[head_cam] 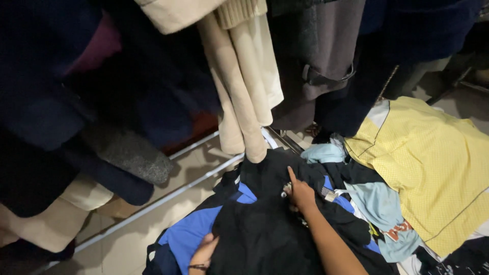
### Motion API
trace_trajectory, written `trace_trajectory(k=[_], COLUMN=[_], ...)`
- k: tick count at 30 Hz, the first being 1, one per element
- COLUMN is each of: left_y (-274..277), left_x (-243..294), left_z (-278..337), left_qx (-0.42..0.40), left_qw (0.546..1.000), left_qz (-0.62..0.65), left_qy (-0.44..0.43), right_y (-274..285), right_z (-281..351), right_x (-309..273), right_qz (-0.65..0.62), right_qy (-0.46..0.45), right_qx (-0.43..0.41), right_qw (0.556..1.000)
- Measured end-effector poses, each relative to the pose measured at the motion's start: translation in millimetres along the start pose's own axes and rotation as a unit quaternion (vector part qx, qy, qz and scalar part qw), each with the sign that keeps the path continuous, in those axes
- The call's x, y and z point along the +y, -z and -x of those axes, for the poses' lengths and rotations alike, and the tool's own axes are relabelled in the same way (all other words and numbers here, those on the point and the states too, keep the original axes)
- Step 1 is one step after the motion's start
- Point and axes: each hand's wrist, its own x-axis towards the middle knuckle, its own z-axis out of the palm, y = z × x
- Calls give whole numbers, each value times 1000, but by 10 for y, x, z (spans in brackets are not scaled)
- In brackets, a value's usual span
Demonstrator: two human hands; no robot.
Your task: The person sits on the floor and uses a handheld blue tagger to attach tags to the collars of several shirts. They handle a blue polo shirt, a black t-shirt, and a yellow shirt, applying tags to each before placing them aside.
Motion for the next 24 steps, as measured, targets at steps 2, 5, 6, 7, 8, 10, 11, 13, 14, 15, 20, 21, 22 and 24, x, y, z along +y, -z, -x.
trace_trajectory(k=[2,5,6,7,8,10,11,13,14,15,20,21,22,24], left_y=[69,261,329,360,355,292,282,257,256,266,435,498,562,652], left_x=[59,-4,-165,-330,-296,-275,-377,-573,-564,-531,-267,-183,-98,207], left_z=[77,61,-51,-166,-173,-153,-215,-347,-276,-233,-78,-31,16,142], left_qx=[4,102,119,133,135,135,137,191,191,215,309,359,408,456], left_qw=[999,991,980,959,959,877,877,968,968,967,914,884,850,810], left_qz=[-32,43,138,233,232,456,456,132,131,6,-261,-295,-328,-363], left_qy=[-9,-78,-83,-88,-90,-73,-74,-93,-93,-133,-38,-49,-60,-68], right_y=[-222,-516,-483,-440,-300,-35,15,119,41,-22,-265,-252,-239,47], right_z=[-167,-405,-426,-431,-404,-296,-294,-284,-311,-379,-560,-594,-628,-525], right_x=[109,227,185,181,74,-101,-157,-256,-198,-154,46,47,48,-118], right_qz=[4,17,11,8,6,19,18,-120,-120,-87,-62,-60,-58,-116], right_qy=[-25,-7,-2,2,4,83,84,16,16,-12,-14,-20,-27,-35], right_qx=[-31,-4,-4,-5,-2,202,202,24,25,-19,-14,-15,-17,75], right_qw=[999,1000,1000,1000,1000,976,976,992,992,996,998,998,998,990])
